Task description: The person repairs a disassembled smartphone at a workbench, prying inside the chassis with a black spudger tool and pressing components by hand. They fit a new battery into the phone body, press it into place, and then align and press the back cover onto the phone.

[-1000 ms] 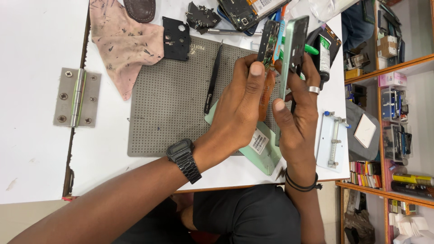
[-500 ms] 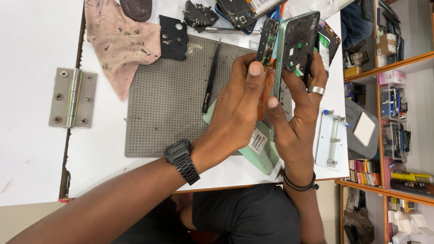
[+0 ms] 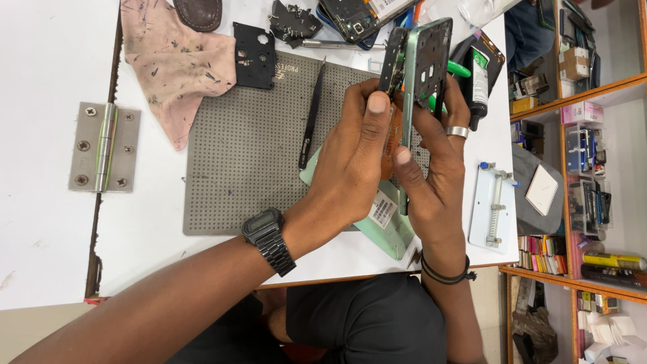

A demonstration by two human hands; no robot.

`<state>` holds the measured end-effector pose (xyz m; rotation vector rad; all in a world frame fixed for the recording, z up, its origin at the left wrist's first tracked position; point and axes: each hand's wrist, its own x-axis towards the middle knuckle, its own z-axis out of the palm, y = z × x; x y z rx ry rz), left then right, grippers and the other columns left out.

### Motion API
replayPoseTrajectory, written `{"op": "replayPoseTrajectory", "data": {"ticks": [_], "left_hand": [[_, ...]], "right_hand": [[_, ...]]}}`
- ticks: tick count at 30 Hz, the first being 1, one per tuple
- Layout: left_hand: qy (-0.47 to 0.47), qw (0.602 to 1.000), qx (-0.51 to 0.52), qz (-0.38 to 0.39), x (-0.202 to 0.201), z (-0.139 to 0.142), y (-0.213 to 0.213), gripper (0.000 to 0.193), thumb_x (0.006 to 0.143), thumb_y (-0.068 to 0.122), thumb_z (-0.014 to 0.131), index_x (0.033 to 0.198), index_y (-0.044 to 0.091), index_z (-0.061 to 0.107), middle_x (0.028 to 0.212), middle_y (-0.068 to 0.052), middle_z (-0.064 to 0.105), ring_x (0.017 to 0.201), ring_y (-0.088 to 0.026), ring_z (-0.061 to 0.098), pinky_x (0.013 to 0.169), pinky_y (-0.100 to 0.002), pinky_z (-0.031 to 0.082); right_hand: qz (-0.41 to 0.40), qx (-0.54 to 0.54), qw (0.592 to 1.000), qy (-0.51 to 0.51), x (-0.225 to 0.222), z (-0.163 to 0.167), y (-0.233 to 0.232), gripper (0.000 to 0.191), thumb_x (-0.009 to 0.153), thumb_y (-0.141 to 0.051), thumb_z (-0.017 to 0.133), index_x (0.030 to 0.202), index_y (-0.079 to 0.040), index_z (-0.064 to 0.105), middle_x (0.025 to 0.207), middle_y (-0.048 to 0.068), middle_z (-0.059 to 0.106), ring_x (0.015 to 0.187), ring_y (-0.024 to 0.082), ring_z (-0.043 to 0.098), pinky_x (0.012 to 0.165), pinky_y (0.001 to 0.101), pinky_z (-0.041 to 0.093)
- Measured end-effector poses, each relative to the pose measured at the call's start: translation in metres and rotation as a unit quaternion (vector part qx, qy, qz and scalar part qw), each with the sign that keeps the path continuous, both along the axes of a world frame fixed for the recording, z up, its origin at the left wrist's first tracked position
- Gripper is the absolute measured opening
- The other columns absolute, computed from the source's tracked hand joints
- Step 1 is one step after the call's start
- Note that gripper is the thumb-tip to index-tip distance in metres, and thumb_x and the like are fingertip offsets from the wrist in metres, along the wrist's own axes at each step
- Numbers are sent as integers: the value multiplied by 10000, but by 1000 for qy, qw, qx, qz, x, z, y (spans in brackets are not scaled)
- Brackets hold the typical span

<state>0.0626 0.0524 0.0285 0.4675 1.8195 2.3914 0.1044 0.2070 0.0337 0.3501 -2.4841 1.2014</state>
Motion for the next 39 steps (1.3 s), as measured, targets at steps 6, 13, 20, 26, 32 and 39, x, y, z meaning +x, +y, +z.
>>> {"op": "replayPoseTrajectory", "data": {"ticks": [6, 13, 20, 26, 32, 39], "left_hand": [[5, 1000, -15, 10, 0, 1, 0, 876, 1041, 747, 163, 1366, -11, 458, 950, -174, 677, 838, -278, 710, 727, -389, 545], [6, 1000, -4, 6, 0, 2, 2, 880, 1018, 746, 172, 1375, -14, 433, 934, -146, 702, 794, -252, 735, 672, -364, 570], [21, 1000, -8, 12, 0, 1, 1, 889, 991, 739, 164, 1369, -17, 436, 917, -121, 703, 771, -224, 733, 648, -341, 564], [16, 1000, -22, 3, 0, 1, 1, 932, 968, 767, 138, 1358, -26, 434, 852, -119, 677, 720, -219, 728, 588, -335, 552], [24, 999, -18, 15, 1, 0, 1, 883, 995, 726, 156, 1378, -20, 435, 901, -134, 691, 762, -233, 731, 642, -346, 555], [27, 999, -12, 15, 1, -1, 0, 845, 1014, 698, 173, 1387, -14, 432, 939, -146, 704, 798, -247, 741, 674, -354, 566]], "right_hand": [[12, -30, 999, -22, -1, 3, 0, 617, 1063, -427, 576, 1506, 3, 567, 1704, 191, 269, 1630, 294, 215, 1324, 466, 175], [38, -100, 992, -61, 1, 7, -3, 704, 1049, -469, 602, 1545, 22, 512, 1688, 213, 297, 1630, 295, 220, 1390, 488, 168], [39, -82, 995, -47, 0, 5, -1, 706, 1050, -495, 596, 1536, 14, 537, 1677, 216, 328, 1638, 297, 200, 1357, 486, 141], [31, -60, 997, -41, 0, 4, -1, 698, 1051, -497, 578, 1533, 7, 540, 1669, 230, 351, 1644, 302, 178, 1356, 507, 115], [38, -63, 996, -43, 1, 5, -2, 685, 1060, -479, 574, 1536, 12, 535, 1671, 236, 347, 1643, 307, 185, 1357, 503, 118], [43, -71, 996, -41, 1, 6, -2, 685, 1060, -471, 581, 1537, 18, 530, 1675, 231, 331, 1637, 309, 200, 1354, 496, 126]]}}
